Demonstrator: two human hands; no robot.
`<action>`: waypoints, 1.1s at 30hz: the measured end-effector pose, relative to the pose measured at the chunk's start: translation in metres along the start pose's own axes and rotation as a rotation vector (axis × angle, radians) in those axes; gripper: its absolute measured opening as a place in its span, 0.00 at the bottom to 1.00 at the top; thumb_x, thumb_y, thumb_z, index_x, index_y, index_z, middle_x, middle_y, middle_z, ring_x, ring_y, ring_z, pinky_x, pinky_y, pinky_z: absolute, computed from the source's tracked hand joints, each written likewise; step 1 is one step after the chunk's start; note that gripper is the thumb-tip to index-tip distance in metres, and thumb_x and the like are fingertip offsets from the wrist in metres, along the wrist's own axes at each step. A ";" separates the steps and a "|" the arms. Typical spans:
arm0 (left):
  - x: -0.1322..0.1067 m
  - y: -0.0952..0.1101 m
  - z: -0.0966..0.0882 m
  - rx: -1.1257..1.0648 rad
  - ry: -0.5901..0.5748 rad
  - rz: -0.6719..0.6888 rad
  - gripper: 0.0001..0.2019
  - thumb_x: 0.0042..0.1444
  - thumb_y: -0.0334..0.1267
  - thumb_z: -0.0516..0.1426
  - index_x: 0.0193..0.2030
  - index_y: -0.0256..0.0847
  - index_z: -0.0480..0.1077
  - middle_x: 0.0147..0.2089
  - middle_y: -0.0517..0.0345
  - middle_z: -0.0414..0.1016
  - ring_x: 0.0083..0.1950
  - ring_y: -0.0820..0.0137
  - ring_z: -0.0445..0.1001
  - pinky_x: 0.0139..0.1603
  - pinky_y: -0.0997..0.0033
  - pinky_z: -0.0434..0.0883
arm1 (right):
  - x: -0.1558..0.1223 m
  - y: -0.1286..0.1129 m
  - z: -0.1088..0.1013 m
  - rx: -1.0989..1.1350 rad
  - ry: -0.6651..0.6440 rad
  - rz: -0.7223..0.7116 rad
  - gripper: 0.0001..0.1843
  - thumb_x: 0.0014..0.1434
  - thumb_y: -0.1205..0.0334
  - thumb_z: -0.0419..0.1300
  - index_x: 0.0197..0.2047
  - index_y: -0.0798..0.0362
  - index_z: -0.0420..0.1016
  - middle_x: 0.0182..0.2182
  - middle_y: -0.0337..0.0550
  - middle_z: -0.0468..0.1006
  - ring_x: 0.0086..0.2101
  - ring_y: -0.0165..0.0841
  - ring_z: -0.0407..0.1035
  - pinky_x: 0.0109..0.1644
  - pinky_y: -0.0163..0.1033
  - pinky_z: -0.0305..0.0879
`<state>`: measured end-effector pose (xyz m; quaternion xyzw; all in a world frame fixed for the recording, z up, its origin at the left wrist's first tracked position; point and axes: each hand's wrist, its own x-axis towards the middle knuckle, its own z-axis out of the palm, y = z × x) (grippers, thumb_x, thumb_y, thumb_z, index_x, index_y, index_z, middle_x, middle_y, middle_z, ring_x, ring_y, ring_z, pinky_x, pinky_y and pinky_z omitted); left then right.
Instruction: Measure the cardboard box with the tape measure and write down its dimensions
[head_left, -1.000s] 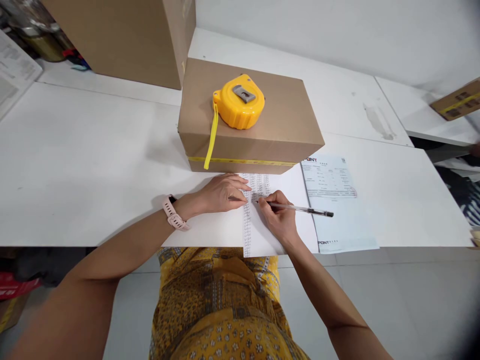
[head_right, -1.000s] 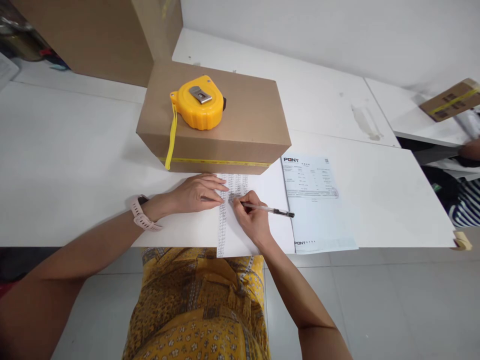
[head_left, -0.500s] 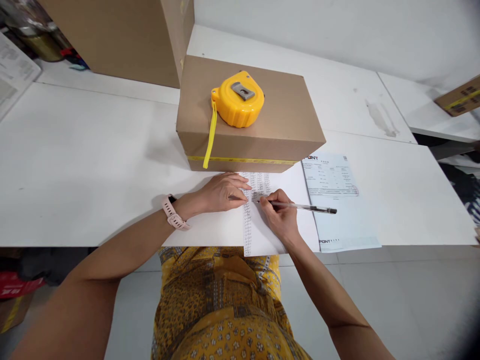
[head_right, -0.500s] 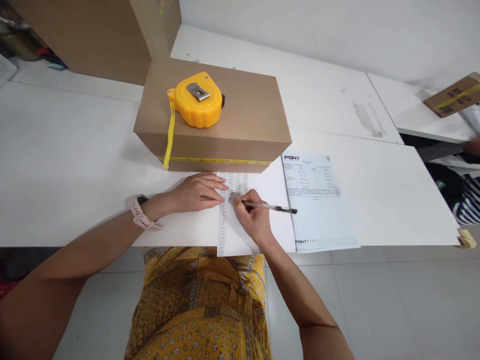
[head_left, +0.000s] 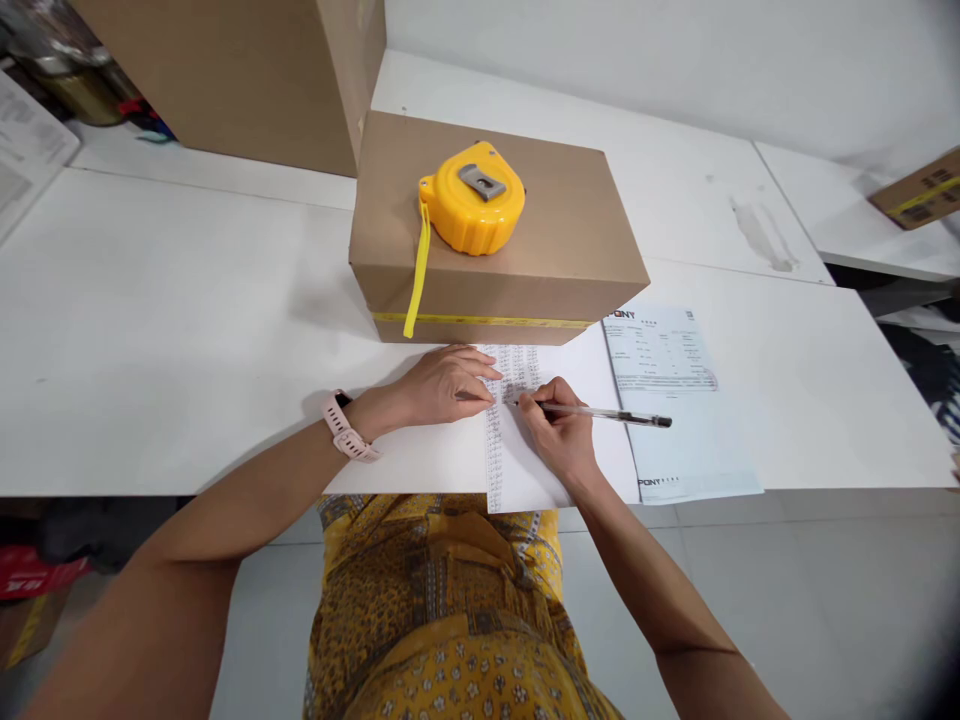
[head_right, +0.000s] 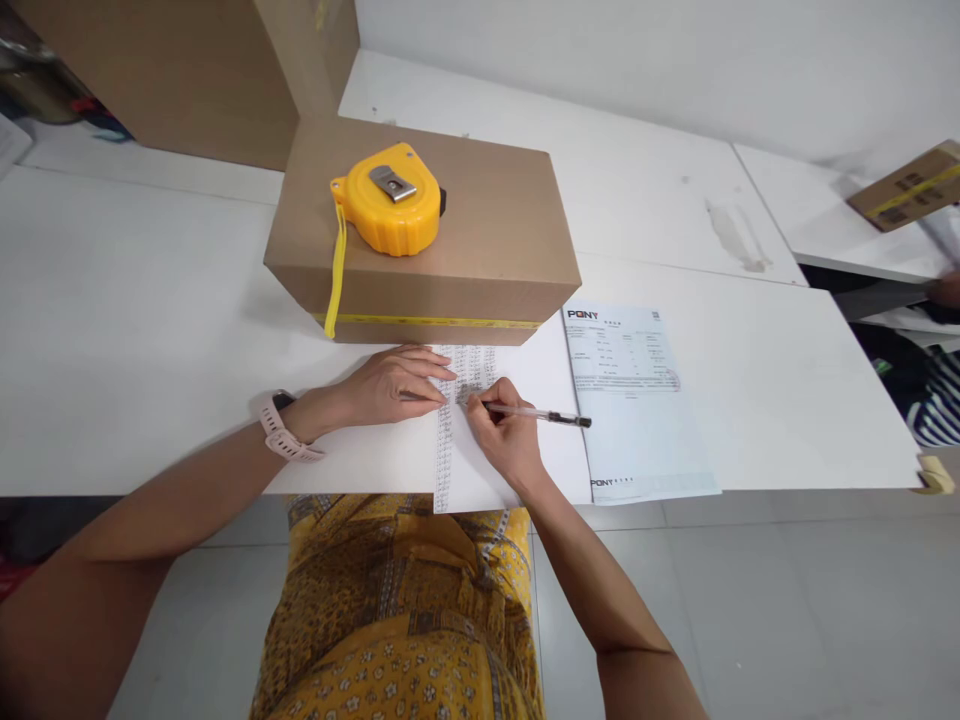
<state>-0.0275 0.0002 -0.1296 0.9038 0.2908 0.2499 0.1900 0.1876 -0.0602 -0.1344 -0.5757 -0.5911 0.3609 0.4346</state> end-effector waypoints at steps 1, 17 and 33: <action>0.000 0.000 0.000 0.001 0.001 0.003 0.09 0.60 0.32 0.64 0.30 0.48 0.83 0.50 0.59 0.85 0.58 0.63 0.80 0.64 0.58 0.73 | 0.000 0.000 0.000 0.000 0.004 0.001 0.15 0.60 0.57 0.63 0.27 0.49 0.63 0.20 0.32 0.64 0.23 0.27 0.56 0.27 0.35 0.52; -0.001 -0.004 0.000 0.018 0.005 0.033 0.08 0.60 0.33 0.63 0.33 0.49 0.84 0.51 0.59 0.85 0.58 0.63 0.80 0.63 0.58 0.74 | 0.006 -0.001 -0.006 0.152 -0.076 0.038 0.14 0.61 0.48 0.65 0.37 0.49 0.70 0.29 0.37 0.75 0.28 0.30 0.67 0.32 0.37 0.64; -0.001 -0.004 0.000 0.011 -0.003 0.035 0.07 0.59 0.32 0.64 0.35 0.49 0.84 0.51 0.58 0.85 0.58 0.63 0.80 0.62 0.56 0.75 | 0.013 -0.007 -0.002 -0.052 -0.044 -0.019 0.12 0.59 0.58 0.60 0.28 0.48 0.60 0.17 0.28 0.58 0.20 0.26 0.52 0.24 0.35 0.47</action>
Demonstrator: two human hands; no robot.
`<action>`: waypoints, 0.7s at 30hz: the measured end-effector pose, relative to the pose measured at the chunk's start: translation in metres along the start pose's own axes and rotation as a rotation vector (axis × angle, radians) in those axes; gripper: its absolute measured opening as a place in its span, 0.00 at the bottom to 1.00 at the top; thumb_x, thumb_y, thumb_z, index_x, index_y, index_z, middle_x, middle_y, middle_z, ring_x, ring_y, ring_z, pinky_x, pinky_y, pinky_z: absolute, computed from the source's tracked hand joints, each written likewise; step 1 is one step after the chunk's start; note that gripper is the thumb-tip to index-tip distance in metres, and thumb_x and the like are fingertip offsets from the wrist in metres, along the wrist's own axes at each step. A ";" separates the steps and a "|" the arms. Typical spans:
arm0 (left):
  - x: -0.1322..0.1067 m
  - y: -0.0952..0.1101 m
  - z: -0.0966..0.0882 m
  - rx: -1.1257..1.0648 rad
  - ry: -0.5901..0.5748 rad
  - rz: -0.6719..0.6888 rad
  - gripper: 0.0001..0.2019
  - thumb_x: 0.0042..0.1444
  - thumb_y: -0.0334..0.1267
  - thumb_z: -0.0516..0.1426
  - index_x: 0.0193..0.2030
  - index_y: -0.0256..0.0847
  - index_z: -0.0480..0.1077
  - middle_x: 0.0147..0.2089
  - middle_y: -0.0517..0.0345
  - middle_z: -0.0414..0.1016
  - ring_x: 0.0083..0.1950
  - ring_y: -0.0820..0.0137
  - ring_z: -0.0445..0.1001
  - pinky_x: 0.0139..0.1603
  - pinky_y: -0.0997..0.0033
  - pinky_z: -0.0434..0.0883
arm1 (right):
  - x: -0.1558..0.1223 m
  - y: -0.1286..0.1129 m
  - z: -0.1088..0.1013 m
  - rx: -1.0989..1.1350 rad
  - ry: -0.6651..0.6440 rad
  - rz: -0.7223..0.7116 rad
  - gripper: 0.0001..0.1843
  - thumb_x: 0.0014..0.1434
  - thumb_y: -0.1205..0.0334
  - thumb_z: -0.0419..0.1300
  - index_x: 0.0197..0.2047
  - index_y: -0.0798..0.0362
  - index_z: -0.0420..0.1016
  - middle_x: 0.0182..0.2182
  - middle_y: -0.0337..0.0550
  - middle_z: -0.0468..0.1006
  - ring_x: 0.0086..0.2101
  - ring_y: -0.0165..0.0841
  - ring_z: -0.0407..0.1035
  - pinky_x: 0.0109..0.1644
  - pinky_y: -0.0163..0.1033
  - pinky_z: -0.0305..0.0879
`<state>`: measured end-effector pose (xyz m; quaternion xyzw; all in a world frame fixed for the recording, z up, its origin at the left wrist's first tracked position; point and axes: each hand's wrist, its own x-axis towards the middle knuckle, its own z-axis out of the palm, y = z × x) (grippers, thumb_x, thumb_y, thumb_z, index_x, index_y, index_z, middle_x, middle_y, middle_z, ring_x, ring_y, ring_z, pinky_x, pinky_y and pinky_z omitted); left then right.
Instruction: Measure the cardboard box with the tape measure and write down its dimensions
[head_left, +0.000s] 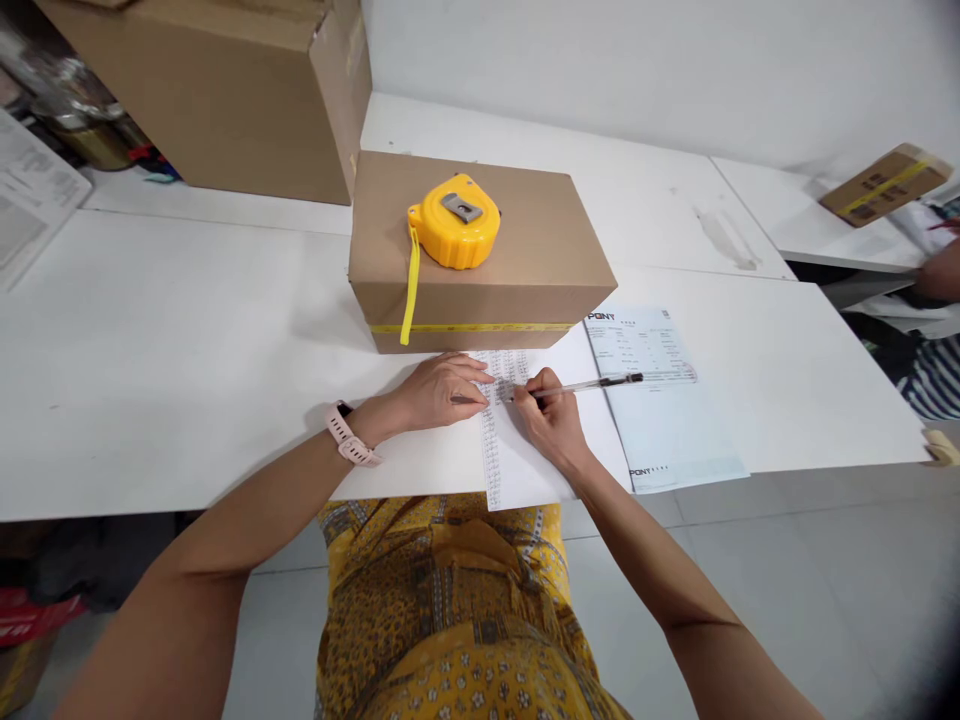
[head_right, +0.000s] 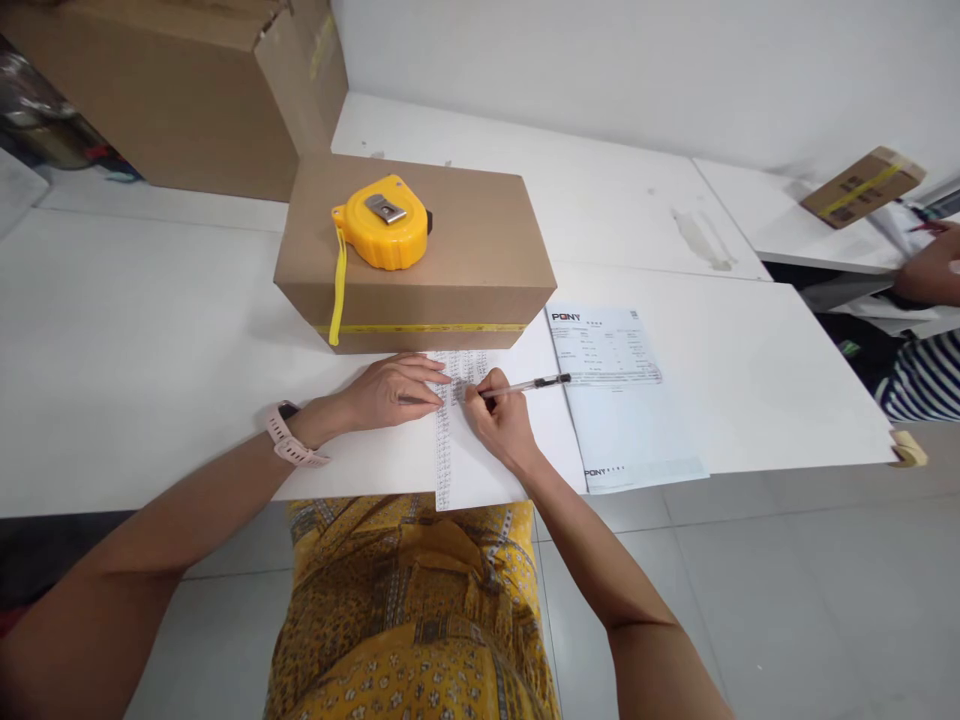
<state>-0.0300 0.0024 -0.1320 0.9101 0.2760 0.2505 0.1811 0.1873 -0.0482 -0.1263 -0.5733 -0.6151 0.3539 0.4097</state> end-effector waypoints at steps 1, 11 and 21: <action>0.000 0.000 0.000 0.001 0.002 0.000 0.07 0.59 0.32 0.64 0.35 0.49 0.84 0.51 0.58 0.85 0.57 0.63 0.80 0.62 0.56 0.75 | 0.000 0.000 0.000 -0.004 -0.001 -0.001 0.12 0.59 0.58 0.60 0.28 0.48 0.60 0.17 0.28 0.58 0.20 0.26 0.52 0.24 0.35 0.47; 0.000 0.002 0.000 -0.002 -0.001 -0.014 0.07 0.59 0.31 0.64 0.35 0.48 0.84 0.51 0.58 0.85 0.58 0.62 0.80 0.62 0.56 0.74 | 0.001 0.003 0.001 -0.023 -0.025 -0.024 0.13 0.60 0.58 0.59 0.28 0.47 0.59 0.17 0.28 0.58 0.19 0.26 0.53 0.23 0.34 0.48; -0.001 0.001 0.001 -0.012 0.017 -0.003 0.07 0.59 0.31 0.64 0.34 0.46 0.84 0.50 0.55 0.85 0.57 0.61 0.81 0.62 0.56 0.75 | 0.001 0.001 0.001 -0.011 -0.022 -0.033 0.12 0.60 0.59 0.59 0.28 0.47 0.59 0.18 0.28 0.59 0.20 0.26 0.53 0.23 0.35 0.47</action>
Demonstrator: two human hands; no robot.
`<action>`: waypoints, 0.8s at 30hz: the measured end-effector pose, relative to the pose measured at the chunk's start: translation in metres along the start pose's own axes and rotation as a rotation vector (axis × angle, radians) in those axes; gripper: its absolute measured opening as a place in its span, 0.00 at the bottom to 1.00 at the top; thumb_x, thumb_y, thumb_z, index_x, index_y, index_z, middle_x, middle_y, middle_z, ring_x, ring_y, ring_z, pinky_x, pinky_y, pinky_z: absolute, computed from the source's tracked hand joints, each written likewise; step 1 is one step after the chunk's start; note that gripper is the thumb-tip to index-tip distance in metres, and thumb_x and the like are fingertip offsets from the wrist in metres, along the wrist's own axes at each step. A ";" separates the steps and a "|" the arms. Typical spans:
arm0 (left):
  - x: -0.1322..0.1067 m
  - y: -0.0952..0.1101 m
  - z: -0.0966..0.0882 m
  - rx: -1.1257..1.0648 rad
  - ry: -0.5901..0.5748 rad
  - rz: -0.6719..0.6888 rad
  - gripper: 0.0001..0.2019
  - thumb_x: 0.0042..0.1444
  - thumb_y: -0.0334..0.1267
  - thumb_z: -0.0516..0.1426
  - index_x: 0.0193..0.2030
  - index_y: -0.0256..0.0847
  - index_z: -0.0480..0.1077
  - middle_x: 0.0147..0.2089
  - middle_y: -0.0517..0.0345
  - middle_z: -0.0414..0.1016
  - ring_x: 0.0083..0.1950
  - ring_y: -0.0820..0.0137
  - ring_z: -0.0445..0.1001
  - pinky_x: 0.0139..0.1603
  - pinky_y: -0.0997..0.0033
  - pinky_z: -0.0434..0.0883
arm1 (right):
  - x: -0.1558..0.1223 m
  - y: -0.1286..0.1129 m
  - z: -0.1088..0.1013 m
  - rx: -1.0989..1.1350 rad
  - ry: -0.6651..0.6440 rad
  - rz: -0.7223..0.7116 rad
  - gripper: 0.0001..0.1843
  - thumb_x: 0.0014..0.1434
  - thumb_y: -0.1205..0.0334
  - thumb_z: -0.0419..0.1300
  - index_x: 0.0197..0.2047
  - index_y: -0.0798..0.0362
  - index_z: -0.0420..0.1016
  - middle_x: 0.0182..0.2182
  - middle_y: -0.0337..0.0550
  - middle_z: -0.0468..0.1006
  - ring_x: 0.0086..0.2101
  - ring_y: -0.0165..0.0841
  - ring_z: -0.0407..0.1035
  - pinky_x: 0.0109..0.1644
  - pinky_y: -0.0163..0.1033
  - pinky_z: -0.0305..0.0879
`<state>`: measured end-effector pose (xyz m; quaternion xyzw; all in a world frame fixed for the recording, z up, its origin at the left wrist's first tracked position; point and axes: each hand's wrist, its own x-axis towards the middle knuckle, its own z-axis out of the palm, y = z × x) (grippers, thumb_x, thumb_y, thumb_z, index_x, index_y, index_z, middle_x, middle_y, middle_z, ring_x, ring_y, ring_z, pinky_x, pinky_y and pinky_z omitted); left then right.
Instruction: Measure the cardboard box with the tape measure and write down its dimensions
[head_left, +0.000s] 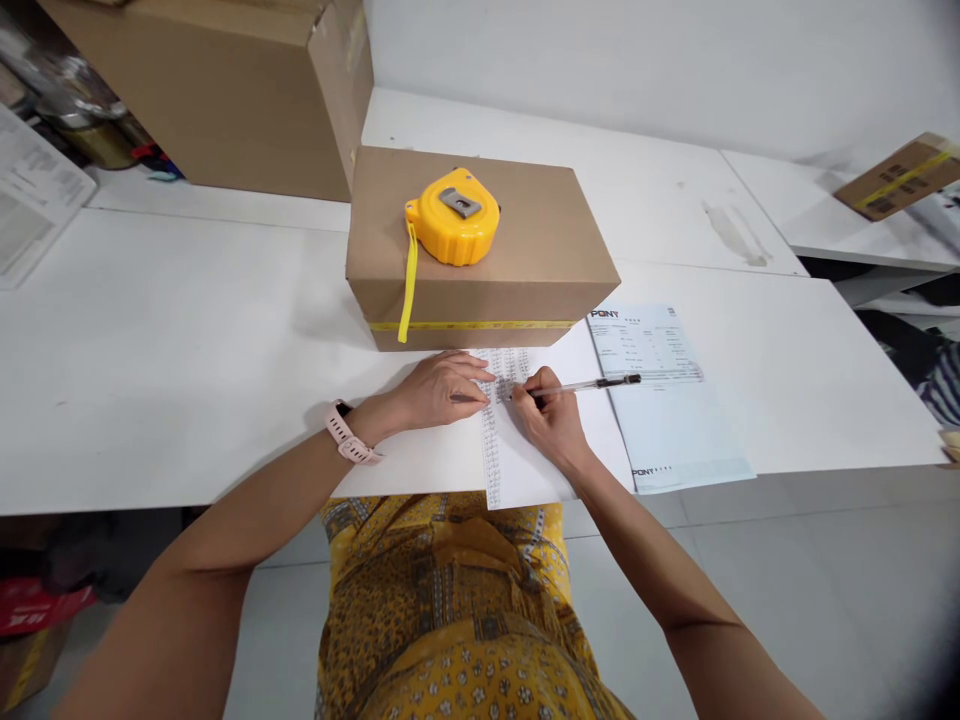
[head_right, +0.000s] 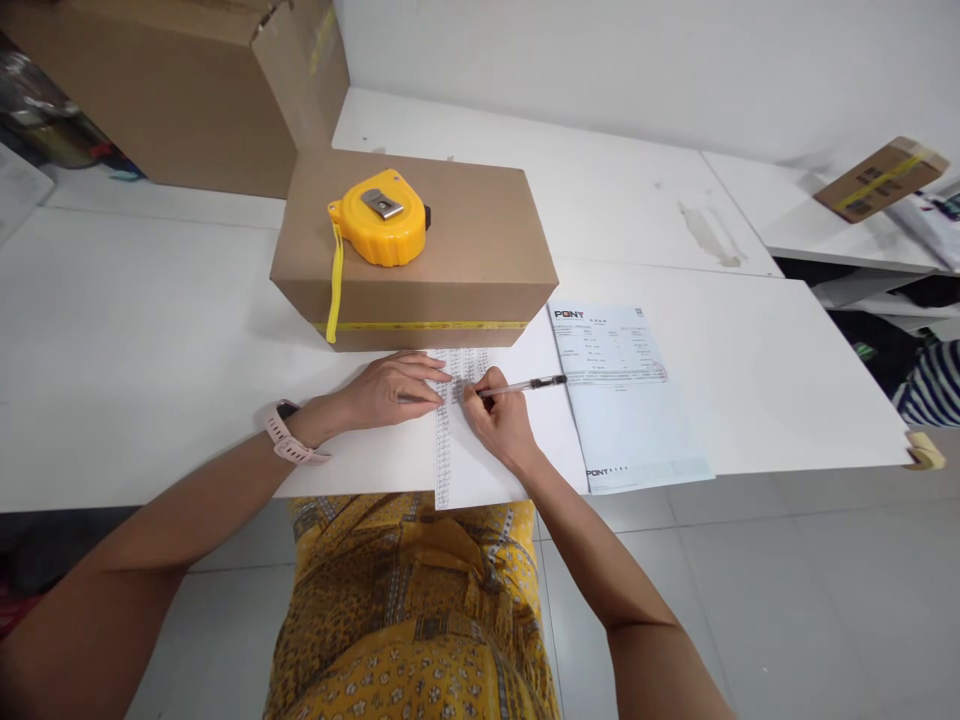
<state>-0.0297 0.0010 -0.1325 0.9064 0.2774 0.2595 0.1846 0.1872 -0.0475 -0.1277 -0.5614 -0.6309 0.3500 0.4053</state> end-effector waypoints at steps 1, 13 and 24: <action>0.000 0.000 0.000 0.002 -0.001 -0.004 0.07 0.59 0.31 0.64 0.35 0.46 0.84 0.50 0.56 0.85 0.57 0.61 0.81 0.62 0.57 0.75 | 0.000 0.000 0.000 0.003 -0.006 0.002 0.12 0.60 0.58 0.59 0.28 0.48 0.59 0.18 0.28 0.59 0.20 0.26 0.53 0.23 0.34 0.47; 0.001 0.002 -0.002 -0.023 -0.013 -0.032 0.08 0.59 0.31 0.63 0.34 0.48 0.84 0.51 0.57 0.85 0.57 0.61 0.81 0.63 0.56 0.74 | 0.001 0.000 -0.001 -0.002 -0.009 0.005 0.12 0.60 0.59 0.58 0.28 0.48 0.59 0.17 0.28 0.57 0.19 0.26 0.52 0.23 0.34 0.46; 0.000 0.002 0.000 -0.037 -0.003 -0.061 0.08 0.59 0.31 0.64 0.34 0.49 0.84 0.51 0.59 0.85 0.58 0.61 0.80 0.63 0.55 0.74 | 0.000 0.001 -0.001 0.004 -0.013 0.000 0.11 0.59 0.61 0.58 0.28 0.48 0.60 0.18 0.29 0.59 0.20 0.26 0.53 0.24 0.34 0.48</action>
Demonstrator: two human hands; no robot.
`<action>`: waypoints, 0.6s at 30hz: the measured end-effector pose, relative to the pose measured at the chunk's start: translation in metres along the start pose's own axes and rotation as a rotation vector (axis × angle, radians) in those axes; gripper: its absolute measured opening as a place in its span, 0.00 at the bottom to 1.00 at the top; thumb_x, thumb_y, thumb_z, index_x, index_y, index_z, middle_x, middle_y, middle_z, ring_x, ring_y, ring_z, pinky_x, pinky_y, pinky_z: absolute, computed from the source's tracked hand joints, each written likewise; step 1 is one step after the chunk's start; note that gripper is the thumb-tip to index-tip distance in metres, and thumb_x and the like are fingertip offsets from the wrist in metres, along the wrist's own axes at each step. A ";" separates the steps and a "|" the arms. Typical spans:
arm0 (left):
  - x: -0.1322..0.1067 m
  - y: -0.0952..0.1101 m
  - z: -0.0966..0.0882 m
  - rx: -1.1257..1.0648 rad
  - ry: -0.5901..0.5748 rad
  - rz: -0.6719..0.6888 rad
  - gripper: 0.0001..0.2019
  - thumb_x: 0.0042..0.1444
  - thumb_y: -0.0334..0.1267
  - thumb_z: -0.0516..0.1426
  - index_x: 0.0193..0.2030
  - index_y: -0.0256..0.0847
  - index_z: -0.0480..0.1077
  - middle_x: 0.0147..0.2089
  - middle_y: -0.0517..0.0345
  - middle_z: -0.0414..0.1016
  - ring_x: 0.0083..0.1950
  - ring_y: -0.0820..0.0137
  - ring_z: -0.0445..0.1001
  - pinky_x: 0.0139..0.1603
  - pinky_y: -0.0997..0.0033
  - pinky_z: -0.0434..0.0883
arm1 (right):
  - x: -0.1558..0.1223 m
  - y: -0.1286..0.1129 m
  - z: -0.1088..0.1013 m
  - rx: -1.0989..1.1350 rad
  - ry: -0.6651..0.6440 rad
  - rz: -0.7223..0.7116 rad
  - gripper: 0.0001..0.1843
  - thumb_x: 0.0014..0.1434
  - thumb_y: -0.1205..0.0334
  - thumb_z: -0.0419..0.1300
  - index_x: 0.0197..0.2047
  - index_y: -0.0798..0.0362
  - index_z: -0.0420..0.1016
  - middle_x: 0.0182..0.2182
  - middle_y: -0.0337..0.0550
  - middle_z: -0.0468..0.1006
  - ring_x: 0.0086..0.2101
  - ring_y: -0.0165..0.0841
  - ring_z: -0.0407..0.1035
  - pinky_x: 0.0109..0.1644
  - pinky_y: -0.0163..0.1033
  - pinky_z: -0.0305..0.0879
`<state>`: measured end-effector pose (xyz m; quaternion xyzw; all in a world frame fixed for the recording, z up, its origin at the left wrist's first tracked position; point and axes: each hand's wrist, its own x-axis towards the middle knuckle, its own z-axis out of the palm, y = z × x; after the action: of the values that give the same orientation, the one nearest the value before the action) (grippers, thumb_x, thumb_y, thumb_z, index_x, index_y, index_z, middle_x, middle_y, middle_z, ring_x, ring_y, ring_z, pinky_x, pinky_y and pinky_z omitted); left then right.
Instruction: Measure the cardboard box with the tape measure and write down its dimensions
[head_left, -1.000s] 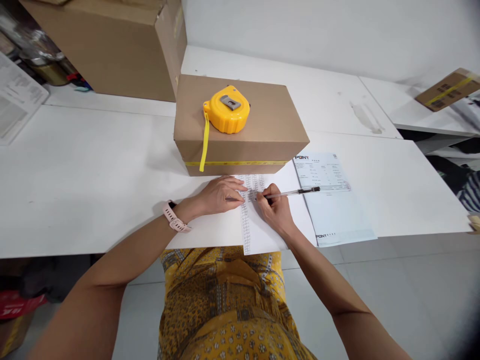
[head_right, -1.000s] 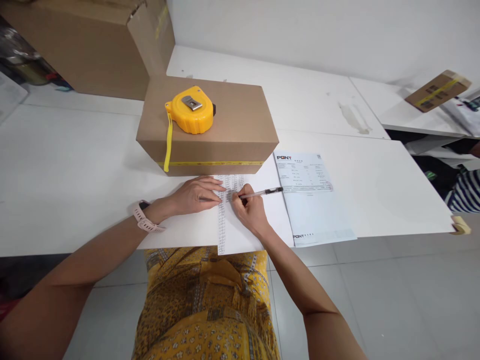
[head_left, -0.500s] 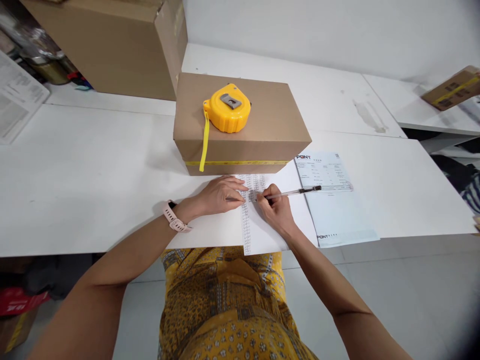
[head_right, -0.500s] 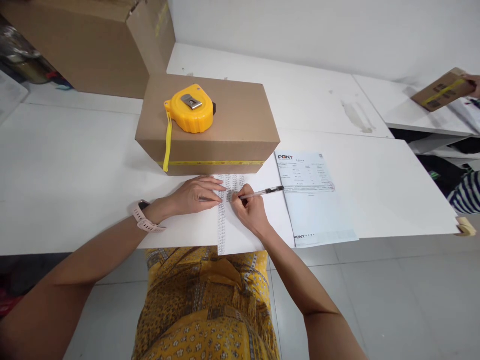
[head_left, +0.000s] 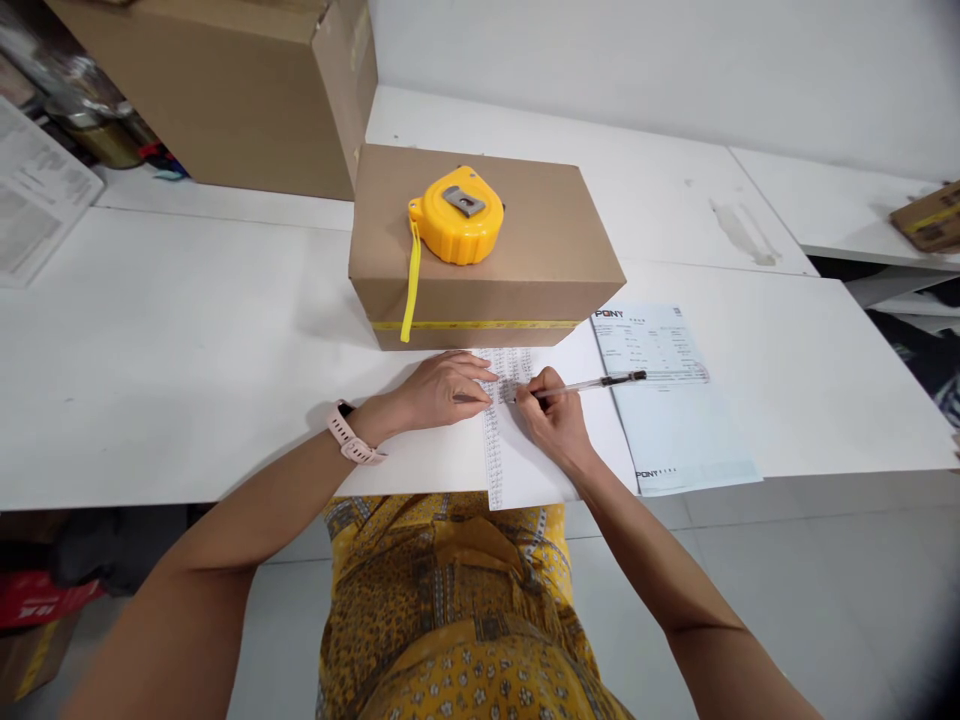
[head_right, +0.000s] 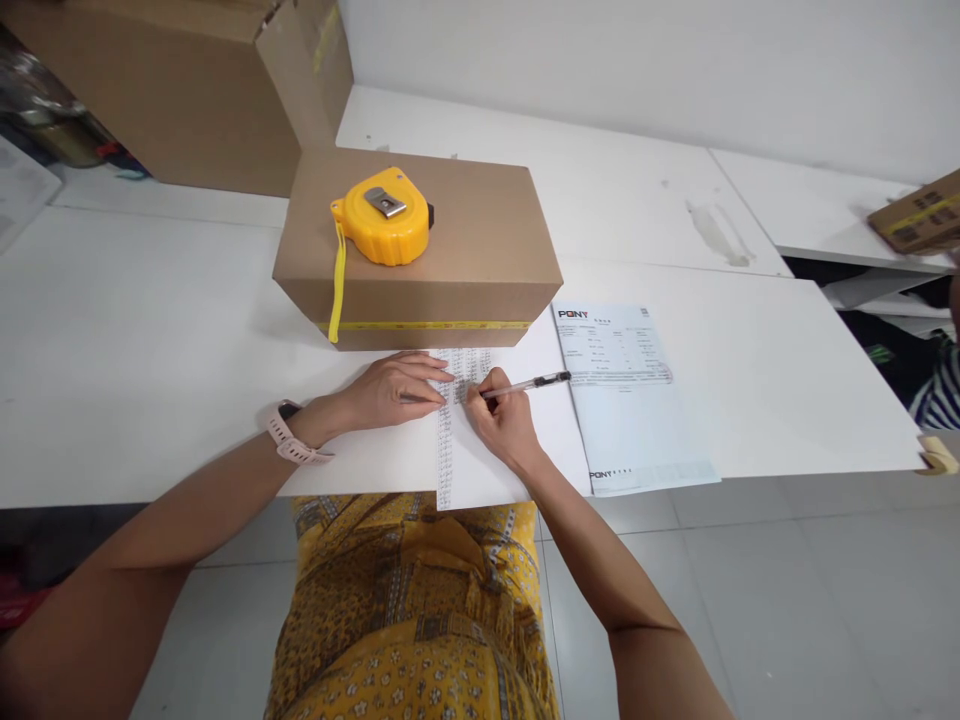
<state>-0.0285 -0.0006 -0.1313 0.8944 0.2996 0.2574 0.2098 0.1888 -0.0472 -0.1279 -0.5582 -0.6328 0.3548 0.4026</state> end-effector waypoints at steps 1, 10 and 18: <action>0.000 0.000 0.000 0.003 0.001 0.002 0.08 0.59 0.31 0.64 0.34 0.49 0.84 0.51 0.59 0.85 0.58 0.61 0.80 0.63 0.55 0.74 | 0.000 0.000 0.000 0.004 -0.002 0.002 0.11 0.59 0.61 0.58 0.28 0.48 0.60 0.18 0.29 0.59 0.20 0.26 0.53 0.24 0.34 0.47; 0.000 0.001 -0.001 -0.002 -0.014 0.000 0.08 0.59 0.31 0.64 0.35 0.49 0.84 0.51 0.58 0.85 0.58 0.62 0.80 0.64 0.55 0.74 | 0.000 -0.002 0.000 -0.002 0.031 0.013 0.11 0.59 0.60 0.58 0.28 0.47 0.60 0.18 0.28 0.58 0.20 0.26 0.53 0.24 0.35 0.47; 0.000 0.002 -0.001 0.021 -0.014 -0.002 0.08 0.59 0.31 0.64 0.34 0.48 0.84 0.51 0.57 0.85 0.58 0.61 0.80 0.64 0.55 0.74 | 0.000 -0.002 -0.001 -0.021 0.019 0.015 0.11 0.58 0.60 0.58 0.27 0.47 0.59 0.17 0.28 0.58 0.19 0.26 0.52 0.24 0.35 0.46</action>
<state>-0.0282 -0.0016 -0.1297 0.8981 0.3015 0.2476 0.2028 0.1890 -0.0474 -0.1253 -0.5706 -0.6285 0.3457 0.3999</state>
